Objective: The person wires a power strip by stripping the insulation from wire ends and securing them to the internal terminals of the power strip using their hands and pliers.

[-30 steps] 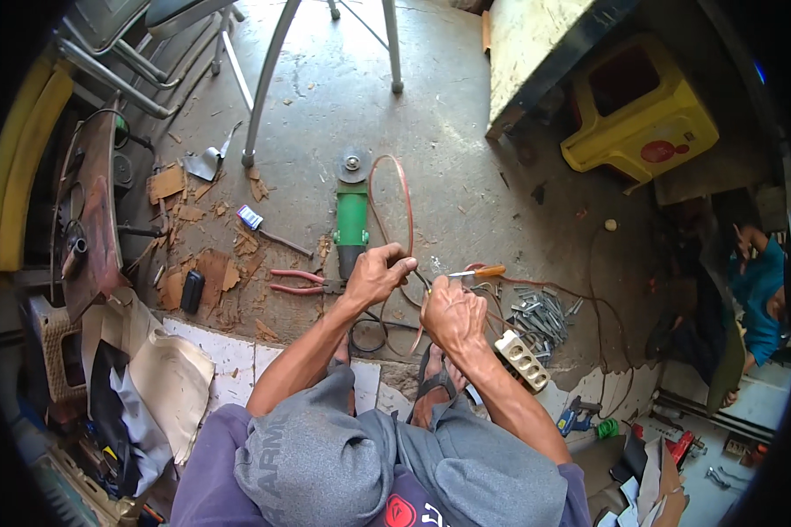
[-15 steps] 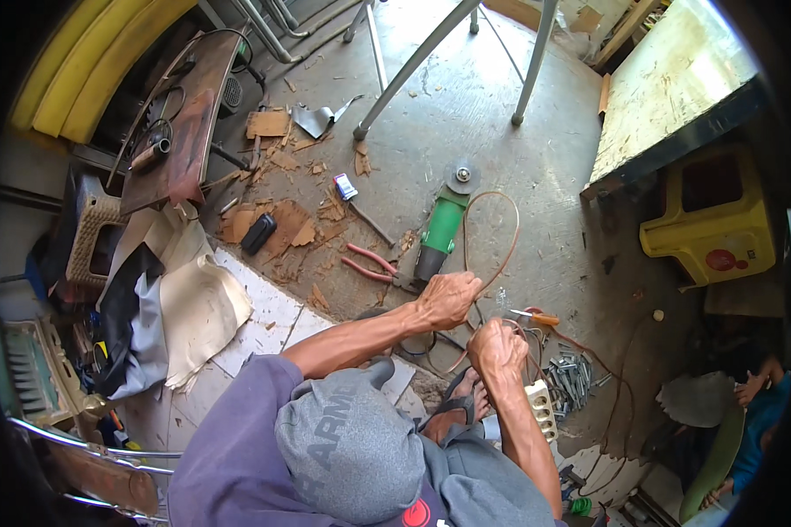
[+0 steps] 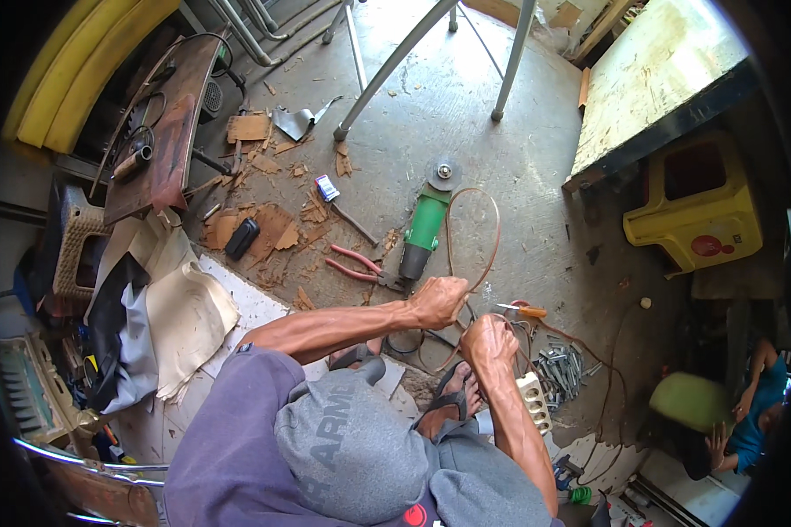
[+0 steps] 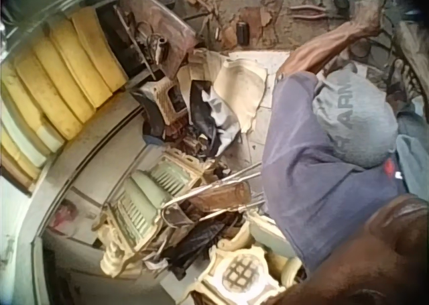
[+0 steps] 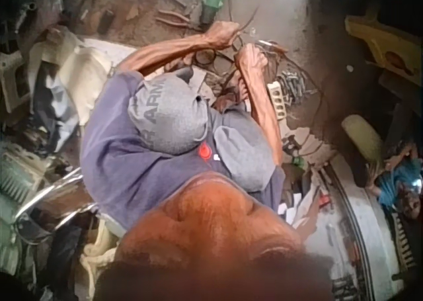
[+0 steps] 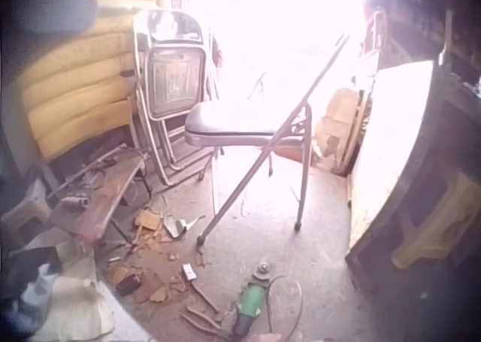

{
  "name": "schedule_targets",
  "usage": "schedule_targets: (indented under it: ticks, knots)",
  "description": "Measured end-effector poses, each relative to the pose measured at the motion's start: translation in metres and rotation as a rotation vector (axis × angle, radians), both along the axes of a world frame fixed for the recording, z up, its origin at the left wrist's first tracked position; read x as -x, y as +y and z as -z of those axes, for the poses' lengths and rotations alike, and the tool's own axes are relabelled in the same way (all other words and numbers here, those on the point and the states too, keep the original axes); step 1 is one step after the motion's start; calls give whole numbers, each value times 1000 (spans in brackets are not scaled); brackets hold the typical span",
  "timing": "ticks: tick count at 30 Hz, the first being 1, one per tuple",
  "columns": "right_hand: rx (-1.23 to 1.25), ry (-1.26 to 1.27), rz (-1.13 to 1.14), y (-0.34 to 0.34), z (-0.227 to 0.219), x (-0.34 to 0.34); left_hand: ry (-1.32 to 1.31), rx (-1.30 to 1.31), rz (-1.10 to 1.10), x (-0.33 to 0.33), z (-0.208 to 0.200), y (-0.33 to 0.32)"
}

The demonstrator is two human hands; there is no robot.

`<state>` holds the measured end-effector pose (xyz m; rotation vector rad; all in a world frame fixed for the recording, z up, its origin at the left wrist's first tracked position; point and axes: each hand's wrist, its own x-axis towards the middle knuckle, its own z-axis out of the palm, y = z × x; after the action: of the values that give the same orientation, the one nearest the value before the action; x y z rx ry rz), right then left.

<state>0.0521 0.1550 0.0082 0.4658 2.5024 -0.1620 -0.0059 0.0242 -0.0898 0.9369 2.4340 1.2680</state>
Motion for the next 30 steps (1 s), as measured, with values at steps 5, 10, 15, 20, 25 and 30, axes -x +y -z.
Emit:
schedule_targets:
  ticks: [5,10,15,20,25,30]
  knots:
    - [-8,-36,50,2,-10,3,77,-91,-15,-5,3,9]
    - [105,71,103,20,-4,12,25,-163,-125,18,-11,10]
    - [246,88,99,23,-31,7,-207,-203,-272,18,-19,3]
    - [393,240,126,20,-23,3,-753,-423,-399,20,-18,-7]
    - [311,383,-10,19,-7,-5,-811,-489,-373,15,-20,-11]
    - [241,344,-77,18,-8,-6,-705,-374,-348,13,-28,-8]
